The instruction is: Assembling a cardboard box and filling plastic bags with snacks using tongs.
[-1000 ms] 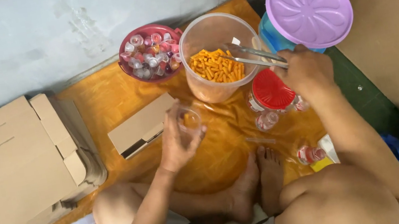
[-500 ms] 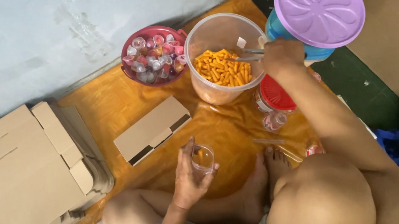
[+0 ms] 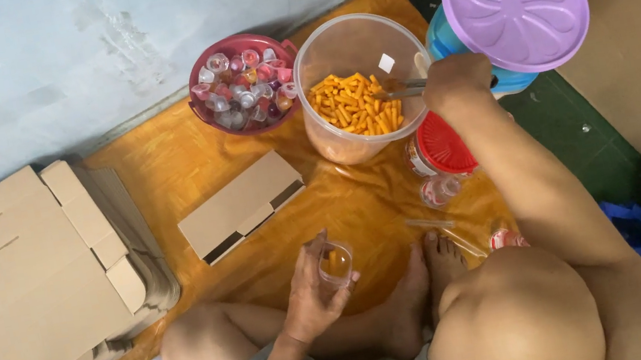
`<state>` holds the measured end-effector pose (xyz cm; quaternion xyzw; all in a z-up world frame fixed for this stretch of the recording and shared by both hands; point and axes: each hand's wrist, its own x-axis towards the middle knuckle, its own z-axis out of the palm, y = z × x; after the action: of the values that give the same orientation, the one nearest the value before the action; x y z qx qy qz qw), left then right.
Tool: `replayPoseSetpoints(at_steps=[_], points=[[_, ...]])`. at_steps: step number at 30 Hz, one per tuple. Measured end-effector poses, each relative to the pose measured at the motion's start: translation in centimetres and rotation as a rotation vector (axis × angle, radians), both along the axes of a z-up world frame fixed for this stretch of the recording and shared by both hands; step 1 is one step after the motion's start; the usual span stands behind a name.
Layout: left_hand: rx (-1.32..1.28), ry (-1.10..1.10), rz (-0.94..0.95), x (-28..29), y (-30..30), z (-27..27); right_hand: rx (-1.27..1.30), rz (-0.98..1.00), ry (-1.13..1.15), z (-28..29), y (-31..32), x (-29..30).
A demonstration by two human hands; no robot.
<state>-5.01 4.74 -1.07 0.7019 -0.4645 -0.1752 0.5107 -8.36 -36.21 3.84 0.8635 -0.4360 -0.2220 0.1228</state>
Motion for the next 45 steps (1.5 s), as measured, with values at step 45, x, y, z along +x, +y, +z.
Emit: replayPoseSetpoints(at_steps=[45], points=[[-0.148, -0.489, 0.202, 8.4, -8.5, 1.6, 0.429, 0.080, -0.396, 17.0, 12.7, -12.0]])
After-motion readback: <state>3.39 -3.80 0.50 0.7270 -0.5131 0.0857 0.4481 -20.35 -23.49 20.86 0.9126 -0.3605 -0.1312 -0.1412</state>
